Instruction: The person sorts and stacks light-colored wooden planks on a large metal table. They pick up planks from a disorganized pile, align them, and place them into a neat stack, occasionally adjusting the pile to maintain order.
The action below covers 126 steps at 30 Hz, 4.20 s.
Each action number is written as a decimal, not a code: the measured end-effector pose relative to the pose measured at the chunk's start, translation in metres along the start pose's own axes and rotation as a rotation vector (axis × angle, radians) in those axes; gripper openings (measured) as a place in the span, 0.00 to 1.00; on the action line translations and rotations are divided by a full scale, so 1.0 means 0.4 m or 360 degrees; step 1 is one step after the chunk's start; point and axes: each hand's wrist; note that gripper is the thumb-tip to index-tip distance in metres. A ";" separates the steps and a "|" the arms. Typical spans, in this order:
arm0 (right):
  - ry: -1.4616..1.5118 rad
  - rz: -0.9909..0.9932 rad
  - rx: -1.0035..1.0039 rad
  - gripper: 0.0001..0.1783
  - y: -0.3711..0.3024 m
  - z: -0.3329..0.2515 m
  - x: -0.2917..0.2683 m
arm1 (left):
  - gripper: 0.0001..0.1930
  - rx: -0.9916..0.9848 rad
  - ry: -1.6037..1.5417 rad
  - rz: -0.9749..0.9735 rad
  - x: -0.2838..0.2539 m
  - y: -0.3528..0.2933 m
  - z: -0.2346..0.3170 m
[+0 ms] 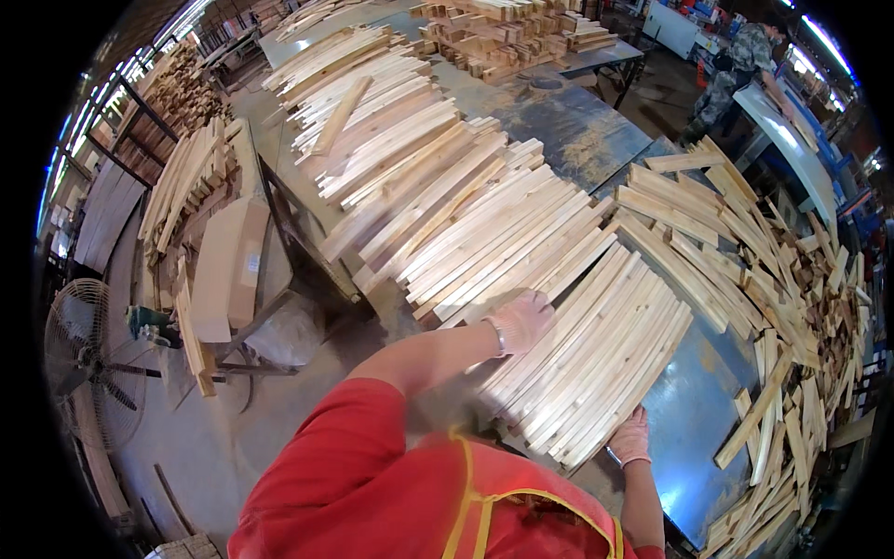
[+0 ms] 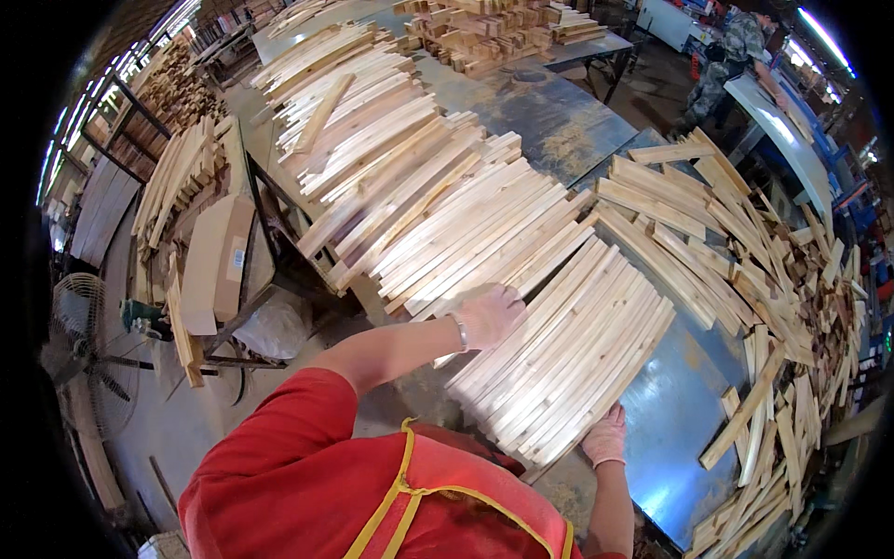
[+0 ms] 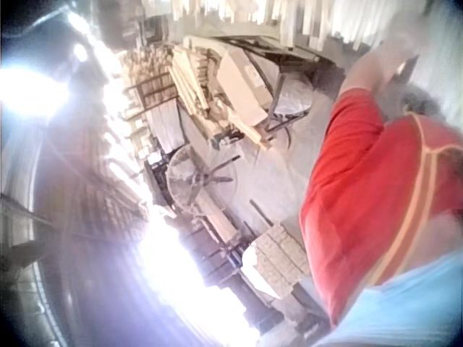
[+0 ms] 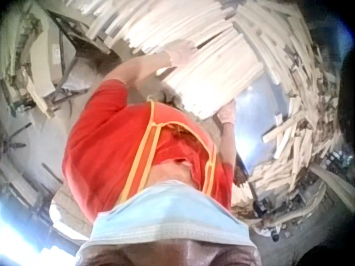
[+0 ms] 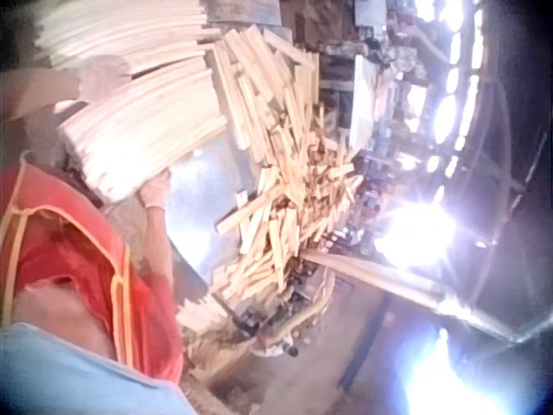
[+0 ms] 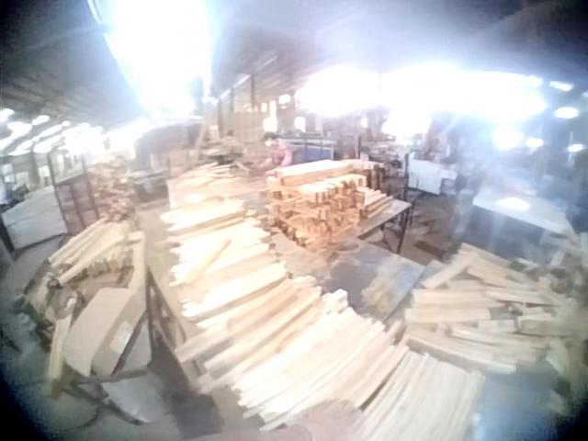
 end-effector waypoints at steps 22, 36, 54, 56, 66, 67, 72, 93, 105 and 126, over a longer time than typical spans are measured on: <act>0.1952 0.0614 -0.0165 0.36 0.689 -0.309 -0.693 | 0.48 -0.1263 -0.0125 0.0586 -0.003 -0.141 -0.951; 0.2360 0.0299 -0.0039 0.45 1.196 -0.751 -1.025 | 0.55 -0.0896 -0.0949 -0.0142 -0.122 -0.166 -1.005; 0.1599 0.0644 0.0504 0.66 1.324 -0.923 -1.116 | 0.28 -0.0630 -0.1031 0.0347 0.100 -0.128 -1.084; 0.1557 0.0594 0.0558 0.65 1.328 -0.906 -1.107 | 0.21 -0.1028 -0.0957 0.0601 0.025 -0.202 -1.164; 0.1710 0.0638 0.0551 0.67 1.334 -0.901 -1.092 | 0.21 -0.1561 -0.3763 -0.0284 0.446 -0.025 -1.356; 0.1671 0.0683 0.0550 0.66 1.336 -0.902 -1.083 | 0.28 -0.1564 -0.3695 -0.0233 0.457 -0.019 -1.351; 0.1545 0.0617 0.0524 0.65 1.325 -0.905 -1.130 | 0.22 -0.1564 -0.2999 0.0081 0.399 -0.061 -1.345; 0.1564 0.0588 0.0526 0.61 1.325 -0.904 -1.101 | 0.25 -0.1579 -0.3312 0.0134 0.406 -0.031 -1.338; 0.1468 0.0657 0.0482 0.64 1.335 -0.918 -1.096 | 0.20 -0.1295 -0.3940 -0.0036 0.436 -0.022 -1.358; 0.1734 0.0714 0.0617 0.59 1.369 -0.959 -1.136 | 0.33 -0.1933 -0.0222 0.0566 -0.110 -0.074 -1.632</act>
Point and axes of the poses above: each hand's wrist, its own y-axis towards the middle knuckle, its own x-axis out of the palm, z = x × y, and after that the axes turned 13 degrees about -x, right-handed
